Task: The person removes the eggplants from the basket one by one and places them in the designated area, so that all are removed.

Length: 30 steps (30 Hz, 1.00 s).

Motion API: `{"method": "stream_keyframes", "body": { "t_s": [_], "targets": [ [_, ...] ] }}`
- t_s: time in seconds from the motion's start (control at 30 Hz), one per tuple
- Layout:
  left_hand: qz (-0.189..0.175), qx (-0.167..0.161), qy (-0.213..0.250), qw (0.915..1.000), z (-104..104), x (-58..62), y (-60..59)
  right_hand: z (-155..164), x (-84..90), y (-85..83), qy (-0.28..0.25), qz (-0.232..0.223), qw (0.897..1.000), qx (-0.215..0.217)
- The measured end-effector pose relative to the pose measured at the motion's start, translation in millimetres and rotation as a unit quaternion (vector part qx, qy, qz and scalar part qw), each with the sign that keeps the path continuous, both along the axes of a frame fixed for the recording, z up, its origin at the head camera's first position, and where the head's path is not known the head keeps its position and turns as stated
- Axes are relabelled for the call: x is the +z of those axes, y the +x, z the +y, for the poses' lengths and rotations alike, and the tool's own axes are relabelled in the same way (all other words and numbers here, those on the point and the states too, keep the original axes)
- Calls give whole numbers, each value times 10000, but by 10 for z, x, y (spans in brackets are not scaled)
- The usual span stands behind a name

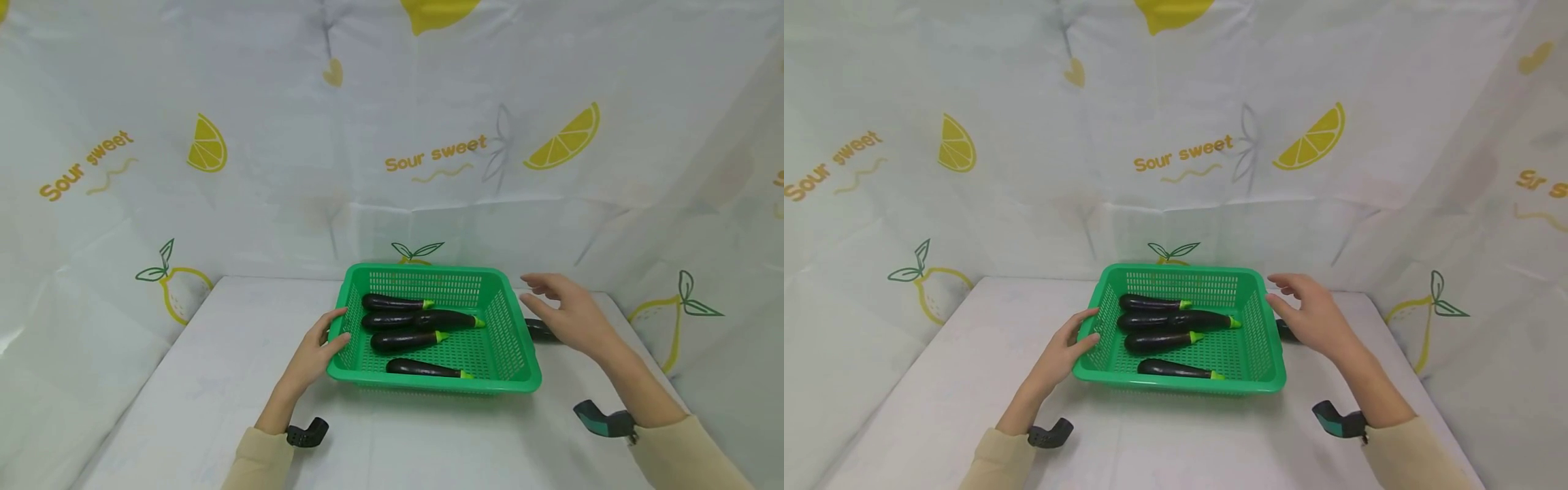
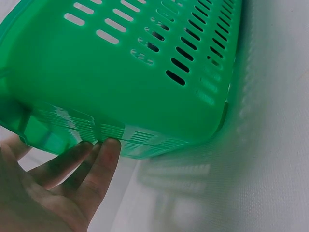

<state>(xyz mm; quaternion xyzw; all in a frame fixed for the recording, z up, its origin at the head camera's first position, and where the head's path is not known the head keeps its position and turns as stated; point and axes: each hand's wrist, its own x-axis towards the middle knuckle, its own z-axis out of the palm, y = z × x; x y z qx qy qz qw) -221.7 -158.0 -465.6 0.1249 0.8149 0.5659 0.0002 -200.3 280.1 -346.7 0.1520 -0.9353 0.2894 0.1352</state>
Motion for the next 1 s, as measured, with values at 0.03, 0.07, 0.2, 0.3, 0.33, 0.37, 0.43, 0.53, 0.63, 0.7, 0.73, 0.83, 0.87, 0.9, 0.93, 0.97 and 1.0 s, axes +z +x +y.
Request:
{"method": "stream_keyframes", "body": {
  "t_s": [0.03, 0.07, 0.2, 0.3, 0.33, 0.37, 0.43, 0.53, 0.63, 0.7, 0.73, 0.83, 0.87, 0.9, 0.93, 0.97, 1.0],
  "targets": [
    [-5, -6, 14, 10000, 1, 2, -2, -12, 8, 2, 1, 0, 10000, 21],
    [-8, -11, 25, 10000, 2, 4, -3, -23, 17, 4, -11, -14, 10000, 40],
    [-2, -33, 84, 10000, 4, 18, 0, -70, 55, 12, -46, -50, 9999, 117],
    [-1, -40, 104, 9999, 4, 27, 6, -115, 81, 13, -50, -55, 9998, 178],
    [7, -33, 81, 10000, 3, 24, 4, -132, 87, 10, -53, -51, 9998, 196],
    [2, -35, 99, 9999, 3, 25, 6, -149, 88, 5, -52, -40, 9997, 232],
    [5, -43, 114, 9999, 2, 26, 8, -185, 83, -11, -29, -18, 9995, 321],
    [13, -43, 114, 9999, 5, 33, 15, -233, 76, -36, 3, -19, 9989, 462],
    [11, -34, 108, 9999, 11, 49, 25, -278, 90, -55, 39, -63, 9984, 553],
    [26, -15, 88, 10000, 10, 52, 29, -316, 110, -66, 67, -78, 9980, 619],
    [25, -11, 102, 9999, 10, 52, 28, -333, 121, -72, 82, -81, 9979, 641],
    [38, -11, 107, 9999, 13, 47, 21, -382, 153, -100, 99, -102, 9972, 730],
    [36, -7, 113, 9999, 14, 46, 21, -398, 162, -113, 88, -126, 9970, 756],
    [27, -1, 126, 9999, 14, 44, 20, -413, 171, -127, 82, -152, 9968, 774],
    [26, 5, 130, 9999, 15, 41, 19, -426, 178, -144, 72, -182, 9967, 783],
    [27, 1, 126, 9999, 13, 41, 22, -441, 184, -161, 70, -213, 9966, 798],
    [27, 2, 128, 9999, 14, 38, 22, -454, 190, -178, 72, -251, 9965, 800]
  ]
}}
